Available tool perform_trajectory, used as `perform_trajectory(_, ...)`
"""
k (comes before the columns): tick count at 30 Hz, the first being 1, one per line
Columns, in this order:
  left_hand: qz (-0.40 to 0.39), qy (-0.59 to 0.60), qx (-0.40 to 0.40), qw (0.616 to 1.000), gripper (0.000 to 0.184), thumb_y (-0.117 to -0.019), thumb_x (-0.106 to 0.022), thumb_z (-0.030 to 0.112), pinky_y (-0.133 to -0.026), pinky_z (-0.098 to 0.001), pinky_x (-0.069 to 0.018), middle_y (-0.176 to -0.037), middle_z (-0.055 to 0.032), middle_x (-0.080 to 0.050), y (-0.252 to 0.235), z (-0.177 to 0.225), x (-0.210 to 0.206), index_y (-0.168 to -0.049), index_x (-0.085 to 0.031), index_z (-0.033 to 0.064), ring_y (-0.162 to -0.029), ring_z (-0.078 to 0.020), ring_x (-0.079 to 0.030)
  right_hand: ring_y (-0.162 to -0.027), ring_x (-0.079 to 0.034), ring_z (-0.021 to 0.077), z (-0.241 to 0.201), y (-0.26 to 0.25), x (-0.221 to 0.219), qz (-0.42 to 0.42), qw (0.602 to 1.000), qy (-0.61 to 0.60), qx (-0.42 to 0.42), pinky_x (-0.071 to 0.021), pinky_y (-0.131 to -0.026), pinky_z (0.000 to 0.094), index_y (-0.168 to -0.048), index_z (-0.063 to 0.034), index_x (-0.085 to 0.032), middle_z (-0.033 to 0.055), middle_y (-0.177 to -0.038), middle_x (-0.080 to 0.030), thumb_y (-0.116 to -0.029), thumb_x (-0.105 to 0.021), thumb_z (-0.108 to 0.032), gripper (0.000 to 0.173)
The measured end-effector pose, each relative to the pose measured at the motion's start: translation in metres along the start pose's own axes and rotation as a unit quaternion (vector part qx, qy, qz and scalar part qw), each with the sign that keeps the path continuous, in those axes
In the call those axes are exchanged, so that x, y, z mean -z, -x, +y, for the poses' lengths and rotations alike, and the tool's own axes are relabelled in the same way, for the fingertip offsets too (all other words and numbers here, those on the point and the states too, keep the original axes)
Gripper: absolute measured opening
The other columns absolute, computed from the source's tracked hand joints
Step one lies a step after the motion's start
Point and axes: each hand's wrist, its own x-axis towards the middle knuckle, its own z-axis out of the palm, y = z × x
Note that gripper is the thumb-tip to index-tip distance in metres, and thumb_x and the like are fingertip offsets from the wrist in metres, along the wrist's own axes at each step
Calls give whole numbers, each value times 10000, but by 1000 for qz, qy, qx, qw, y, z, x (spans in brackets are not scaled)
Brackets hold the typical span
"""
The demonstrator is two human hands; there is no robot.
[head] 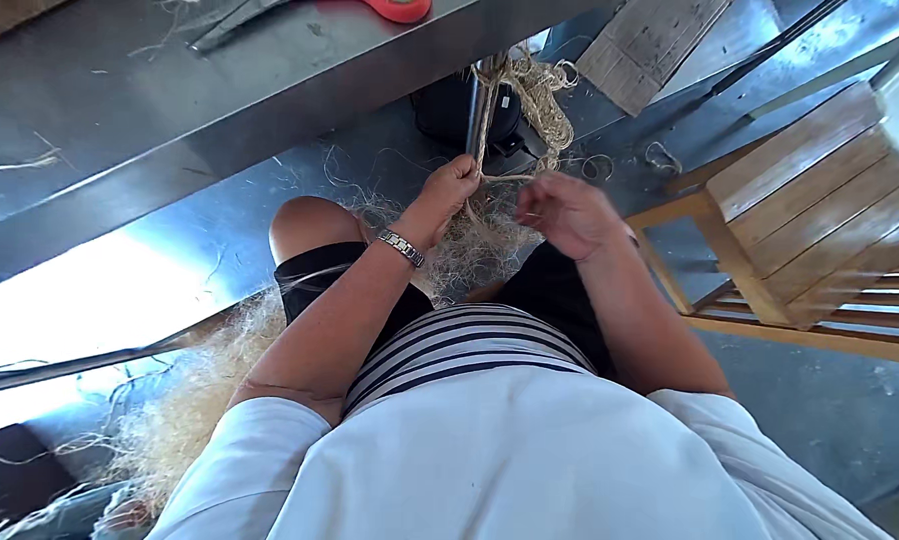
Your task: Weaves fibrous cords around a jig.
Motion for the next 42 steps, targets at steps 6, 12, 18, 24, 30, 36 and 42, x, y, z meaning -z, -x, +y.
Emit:
perform_trajectory(6,16,47,42,998,210,-1073,-463,90,-532,-152,-303,-740,48,-417,5,-1,8,-867,-474,124,-581,-11,-374,-534,-453,-37,-17,97,143,68,989,86,95,-442,-569,176,-752,-310,-562,-191,-587,-474,-1011,-415,-184,324)
perform_trajectory(12,15,43,37,998,201,-1071,-457,77,-537,-153,-298,-745,43,-412,5,0,4,-875,-463,120,-585,-11,-368,-924,-615,389,1,190,240,362,754,478,-266,-485,-828,565,-1177,99,-627,303,-1036,-628,-1082,-514,-160,298)
perform_trajectory(18,24,15,-5,1000,182,-1076,-426,96,-594,-186,-316,-770,37,-390,3,-8,-11,-899,-467,93,-629,-29,-365,-1313,-531,461,-17,113,144,266,812,519,-8,-428,-1089,615,-1372,62,-575,326,-1381,-557,-1068,-517,-241,433)
perform_trajectory(24,37,-15,-32,999,185,-1089,-421,132,-584,-197,-336,-751,33,-399,3,-11,-13,-926,-488,75,-612,-30,-375,-1216,-615,196,-15,-15,-11,0,930,358,87,-494,-1048,374,-1410,9,-557,162,-1361,-618,-1077,-476,-214,409)
perform_trajectory(30,47,-250,-20,967,305,-1110,-390,218,-780,-541,-458,-924,-174,-598,8,-2,-2,-1084,-590,-10,-844,-314,-582,-541,-422,-2,-2,-45,-33,4,980,199,0,-343,-507,165,-905,-57,-622,-49,-707,-541,-1005,-614,-95,107)
perform_trajectory(36,11,-252,-40,967,315,-1110,-389,239,-799,-528,-463,-975,-161,-605,6,-3,-4,-1091,-601,6,-887,-293,-590,-655,-514,11,-8,-48,-21,8,964,262,39,-447,-657,202,-850,-41,-646,-34,-728,-576,-929,-701,-58,98)
perform_trajectory(42,-10,-350,20,936,329,-1105,-383,247,-771,-584,-445,-930,-184,-608,21,24,12,-997,-589,14,-899,-357,-604,-614,-505,10,-4,-48,-21,6,938,334,97,-444,-618,207,-859,-20,-670,-17,-709,-587,-939,-695,-98,114)
